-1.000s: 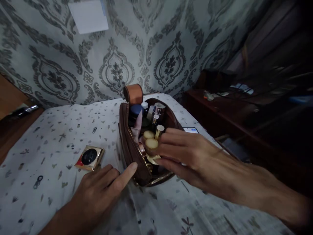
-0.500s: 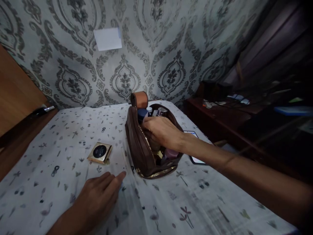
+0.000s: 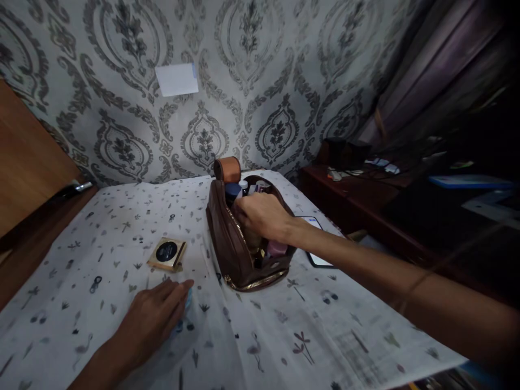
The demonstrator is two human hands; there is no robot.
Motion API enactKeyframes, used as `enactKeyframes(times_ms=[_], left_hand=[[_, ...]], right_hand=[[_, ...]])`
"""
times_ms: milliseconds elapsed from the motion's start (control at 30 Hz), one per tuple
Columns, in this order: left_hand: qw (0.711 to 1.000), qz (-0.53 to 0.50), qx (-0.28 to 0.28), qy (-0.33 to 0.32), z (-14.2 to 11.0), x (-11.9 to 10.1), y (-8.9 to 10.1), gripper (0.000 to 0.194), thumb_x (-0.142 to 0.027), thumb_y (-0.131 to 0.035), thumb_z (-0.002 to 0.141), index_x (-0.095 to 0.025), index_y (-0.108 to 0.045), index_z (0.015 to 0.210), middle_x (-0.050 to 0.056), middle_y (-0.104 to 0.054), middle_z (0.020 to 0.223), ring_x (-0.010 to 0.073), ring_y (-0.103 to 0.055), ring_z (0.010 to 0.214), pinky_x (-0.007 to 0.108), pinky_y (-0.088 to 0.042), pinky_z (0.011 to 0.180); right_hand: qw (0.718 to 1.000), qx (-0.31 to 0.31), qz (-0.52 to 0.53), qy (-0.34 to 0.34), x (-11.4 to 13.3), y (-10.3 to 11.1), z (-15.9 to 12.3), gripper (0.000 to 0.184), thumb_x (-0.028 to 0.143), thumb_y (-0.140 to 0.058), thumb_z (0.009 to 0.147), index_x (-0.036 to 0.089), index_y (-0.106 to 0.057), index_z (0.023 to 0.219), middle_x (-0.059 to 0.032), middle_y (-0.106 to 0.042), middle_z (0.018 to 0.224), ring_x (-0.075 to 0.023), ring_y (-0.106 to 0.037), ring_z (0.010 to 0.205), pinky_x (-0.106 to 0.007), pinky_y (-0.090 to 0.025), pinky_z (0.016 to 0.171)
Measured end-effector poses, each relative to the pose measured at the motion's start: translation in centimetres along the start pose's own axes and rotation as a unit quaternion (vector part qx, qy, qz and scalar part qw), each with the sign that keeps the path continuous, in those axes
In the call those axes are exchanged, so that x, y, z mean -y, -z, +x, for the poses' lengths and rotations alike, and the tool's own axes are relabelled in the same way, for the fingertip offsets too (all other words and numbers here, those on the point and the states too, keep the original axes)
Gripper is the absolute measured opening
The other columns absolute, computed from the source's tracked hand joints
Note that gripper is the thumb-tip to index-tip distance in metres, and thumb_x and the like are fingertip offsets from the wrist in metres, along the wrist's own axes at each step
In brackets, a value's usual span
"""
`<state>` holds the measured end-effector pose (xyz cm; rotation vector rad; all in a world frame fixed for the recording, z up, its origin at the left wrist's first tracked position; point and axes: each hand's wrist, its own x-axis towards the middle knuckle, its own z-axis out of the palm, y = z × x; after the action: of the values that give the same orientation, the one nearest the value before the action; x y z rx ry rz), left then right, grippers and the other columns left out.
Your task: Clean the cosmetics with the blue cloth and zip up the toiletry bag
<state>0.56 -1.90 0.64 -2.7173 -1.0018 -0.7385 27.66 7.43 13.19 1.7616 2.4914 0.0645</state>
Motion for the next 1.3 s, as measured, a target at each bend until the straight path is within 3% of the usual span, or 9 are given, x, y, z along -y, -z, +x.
enactKeyframes(times_ms=[167, 233, 333, 433, 567, 733, 867, 1067, 1300], left_hand=[[0.994, -0.047, -0.018, 0.092, -0.4, 1.8, 0.0, 0.024, -0.026, -0.045, 0.102, -0.019, -0.064, 0.115, 0.006, -0.078, 0.094, 0.0162, -0.075, 0.075, 0.023, -0.058, 0.065], [0.982, -0.083, -0.013, 0.172, -0.2, 2.5, 0.4, 0.028, -0.032, -0.045, 0.101, -0.018, -0.067, 0.110, 0.002, -0.076, 0.081, 0.0140, -0.070, 0.062, 0.021, -0.054, 0.060], [0.949, -0.118, -0.007, 0.291, 0.3, 3.6, 1.0, 0.038, -0.044, -0.045, 0.099, -0.016, -0.070, 0.105, -0.005, -0.060, 0.055, 0.0108, -0.051, 0.043, 0.020, -0.040, 0.046], [0.927, -0.141, -0.014, 0.347, 0.6, 4.4, 1.2, 0.047, -0.053, -0.044, 0.095, -0.016, -0.071, 0.102, -0.006, -0.053, 0.052, 0.0100, -0.040, 0.041, 0.021, -0.032, 0.043], [0.911, -0.163, -0.007, 0.378, 0.7, 4.9, 0.6, 0.056, -0.062, -0.041, 0.090, -0.016, -0.072, 0.101, -0.005, -0.051, 0.049, 0.0117, -0.038, 0.040, 0.022, -0.029, 0.042], [0.913, -0.172, 0.005, 0.370, 0.1, 5.0, -0.4, 0.055, -0.064, -0.044, 0.088, -0.019, -0.072, 0.101, -0.004, -0.052, 0.050, 0.0139, -0.044, 0.044, 0.023, -0.034, 0.046], [0.909, -0.174, 0.008, 0.379, -0.3, 5.1, -0.6, 0.054, -0.064, -0.046, 0.087, -0.020, -0.073, 0.102, -0.005, -0.049, 0.048, 0.0139, -0.043, 0.044, 0.023, -0.033, 0.045], [0.902, -0.167, 0.015, 0.398, 0.2, 4.6, -0.5, 0.063, -0.070, -0.043, 0.083, -0.017, -0.073, 0.098, -0.005, -0.045, 0.047, 0.0135, -0.038, 0.042, 0.024, -0.030, 0.043], [0.905, -0.165, 0.036, 0.391, 0.2, 4.8, -0.6, 0.062, -0.069, -0.043, 0.083, -0.017, -0.073, 0.099, -0.004, -0.052, 0.050, 0.0147, -0.042, 0.045, 0.024, -0.034, 0.045]], right_hand=[[1.000, -0.002, -0.010, -0.009, -0.2, -0.2, -0.3, 0.029, 0.021, -0.049, 0.094, 0.014, -0.073, 0.109, -0.0197, -0.076, 0.103, -0.0334, -0.072, 0.100, -0.035, -0.047, 0.072], [1.000, -0.009, -0.012, -0.002, -0.4, -0.4, -0.2, 0.029, 0.021, -0.048, 0.094, 0.014, -0.072, 0.109, -0.0187, -0.076, 0.101, -0.0329, -0.072, 0.098, -0.035, -0.045, 0.070], [0.999, -0.028, -0.006, 0.016, -0.8, -0.8, -0.2, 0.028, 0.020, -0.048, 0.094, 0.015, -0.073, 0.104, -0.0171, -0.076, 0.101, -0.0298, -0.072, 0.095, -0.033, -0.043, 0.068], [0.998, -0.051, 0.009, 0.043, -1.3, -1.2, -0.3, 0.024, 0.017, -0.049, 0.093, 0.015, -0.073, 0.100, -0.0138, -0.075, 0.106, -0.0255, -0.070, 0.096, -0.030, -0.041, 0.069], [0.998, -0.061, 0.016, 0.030, -1.8, -2.0, 0.0, 0.019, 0.015, -0.054, 0.091, 0.015, -0.073, 0.094, -0.0118, -0.076, 0.104, -0.0235, -0.069, 0.097, -0.028, -0.039, 0.068], [0.997, -0.067, 0.038, 0.020, -2.3, -2.4, 0.3, 0.016, 0.015, -0.057, 0.088, 0.016, -0.072, 0.094, -0.0106, -0.075, 0.101, -0.0231, -0.069, 0.095, -0.028, -0.039, 0.068], [0.992, -0.084, 0.089, 0.006, -2.3, -2.2, 0.1, 0.019, 0.017, -0.059, 0.090, 0.017, -0.066, 0.107, -0.0100, -0.074, 0.108, -0.0234, -0.068, 0.101, -0.027, -0.041, 0.072], [0.982, -0.099, 0.140, -0.078, -1.6, -1.4, 0.9, 0.034, 0.036, -0.059, 0.098, 0.012, -0.054, 0.121, -0.0151, -0.072, 0.107, -0.0259, -0.068, 0.098, -0.029, -0.044, 0.073], [0.985, -0.107, 0.133, -0.029, -1.7, -1.3, 1.6, 0.026, 0.024, -0.058, 0.097, 0.013, -0.057, 0.120, -0.0138, -0.073, 0.106, -0.0244, -0.068, 0.095, -0.028, -0.041, 0.070]])
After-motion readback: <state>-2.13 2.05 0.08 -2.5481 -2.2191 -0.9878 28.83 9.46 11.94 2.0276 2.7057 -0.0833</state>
